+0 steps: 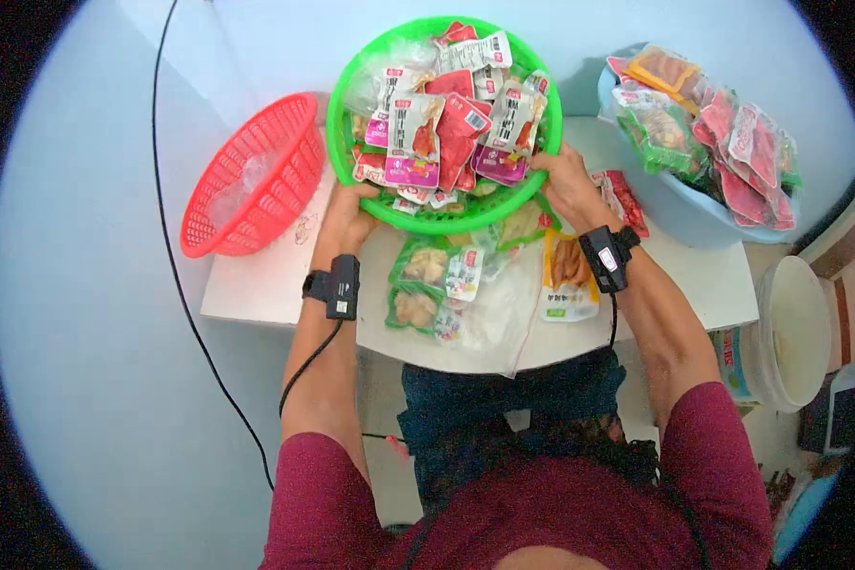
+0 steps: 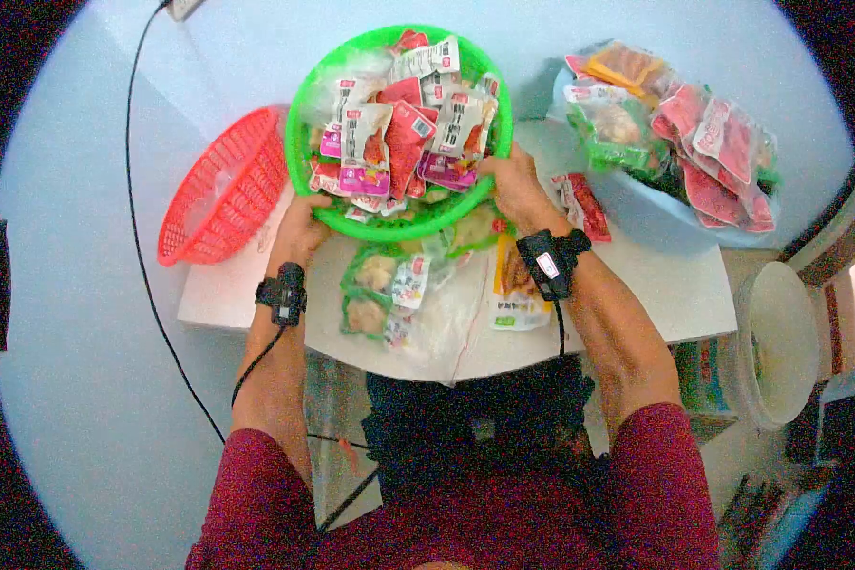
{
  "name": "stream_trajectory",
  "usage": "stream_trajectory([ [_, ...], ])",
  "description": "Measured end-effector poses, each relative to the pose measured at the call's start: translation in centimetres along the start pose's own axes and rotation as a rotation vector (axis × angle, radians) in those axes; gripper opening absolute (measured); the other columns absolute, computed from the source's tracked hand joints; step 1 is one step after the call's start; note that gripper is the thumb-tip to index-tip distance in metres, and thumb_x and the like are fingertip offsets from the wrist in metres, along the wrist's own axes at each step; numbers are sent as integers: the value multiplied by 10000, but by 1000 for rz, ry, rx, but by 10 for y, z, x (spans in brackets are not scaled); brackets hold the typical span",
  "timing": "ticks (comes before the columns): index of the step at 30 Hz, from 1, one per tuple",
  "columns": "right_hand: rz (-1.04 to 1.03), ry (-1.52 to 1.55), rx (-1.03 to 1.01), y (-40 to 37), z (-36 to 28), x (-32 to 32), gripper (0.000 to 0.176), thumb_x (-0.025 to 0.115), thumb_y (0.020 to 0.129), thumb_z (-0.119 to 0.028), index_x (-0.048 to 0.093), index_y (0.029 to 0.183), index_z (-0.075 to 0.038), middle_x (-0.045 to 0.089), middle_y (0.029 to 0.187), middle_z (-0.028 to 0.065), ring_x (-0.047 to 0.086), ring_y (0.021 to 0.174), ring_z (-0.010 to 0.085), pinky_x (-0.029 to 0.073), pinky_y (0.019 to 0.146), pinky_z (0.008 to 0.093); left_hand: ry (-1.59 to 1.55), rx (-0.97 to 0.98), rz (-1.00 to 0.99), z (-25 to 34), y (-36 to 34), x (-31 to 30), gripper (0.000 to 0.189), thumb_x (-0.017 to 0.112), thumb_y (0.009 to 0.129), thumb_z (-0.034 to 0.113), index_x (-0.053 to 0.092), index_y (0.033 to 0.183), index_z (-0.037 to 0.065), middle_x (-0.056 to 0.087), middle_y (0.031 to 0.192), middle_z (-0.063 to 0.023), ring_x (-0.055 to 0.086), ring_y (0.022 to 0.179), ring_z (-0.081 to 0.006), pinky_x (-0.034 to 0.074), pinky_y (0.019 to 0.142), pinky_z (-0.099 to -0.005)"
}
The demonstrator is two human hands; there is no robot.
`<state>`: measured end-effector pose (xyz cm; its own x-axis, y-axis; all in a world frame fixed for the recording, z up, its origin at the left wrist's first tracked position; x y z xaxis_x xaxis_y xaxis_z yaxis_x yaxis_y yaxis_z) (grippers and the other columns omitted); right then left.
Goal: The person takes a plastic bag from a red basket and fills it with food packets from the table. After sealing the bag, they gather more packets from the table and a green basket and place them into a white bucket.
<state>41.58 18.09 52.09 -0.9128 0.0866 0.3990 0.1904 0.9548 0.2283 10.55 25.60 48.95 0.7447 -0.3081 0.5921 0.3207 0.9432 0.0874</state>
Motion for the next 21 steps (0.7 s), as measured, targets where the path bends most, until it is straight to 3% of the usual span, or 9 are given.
stream_trajectory([
  [3,0,86,-25,9,20,-8,467,541,767,109,539,1227,27,632,1163,150,644,972,256,530,852,374,110,23,14,3,-2,2,680,509,733,-101,413,1374,102,551,1262,-121,596,1085,-326,527,880,-549],
  [6,-36,127,46,-3,8,9,474,493,845,115,452,1309,31,574,1249,149,589,1117,270,487,986,420,107,58,4,4,1,-5,655,528,776,-75,400,1389,116,540,1281,-118,592,1101,-321,539,868,-536],
  [10,-77,74,58,-3,8,10,430,514,920,42,438,1343,31,551,1319,159,582,1150,273,469,1020,422,164,99,0,4,0,-3,533,545,813,-51,453,1326,60,593,1205,-115,630,1041,-286,556,846,-501],
  [13,-122,84,172,-10,17,10,423,554,945,-28,443,1349,33,565,1306,152,587,1145,270,471,1018,424,90,-33,138,-8,-2,-14,506,540,856,-48,451,1345,44,572,1273,-138,578,1154,-309,483,1011,-478],
  [16,-133,76,228,-16,22,13,431,589,946,-70,457,1345,27,581,1288,142,592,1139,260,476,1012,424,43,47,157,-7,-6,-7,368,571,847,-4,535,1211,32,649,1089,-117,652,955,-266,555,779,-452],
  [21,-120,-14,217,-31,13,19,421,617,936,-86,481,1321,21,589,1274,134,608,1109,244,505,979,421,62,54,61,-8,-6,-4,353,583,840,-11,554,1190,28,659,1071,-110,650,947,-249,542,813,-413],
])
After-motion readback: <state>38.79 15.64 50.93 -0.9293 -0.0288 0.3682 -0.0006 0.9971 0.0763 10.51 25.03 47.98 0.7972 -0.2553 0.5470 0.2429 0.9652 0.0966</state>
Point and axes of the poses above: each hand's wrist, its own y-axis towards the middle knuckle, its own x-axis out of the palm, z = x × y, the point moved 8 cm from there along y, towards the middle knuckle
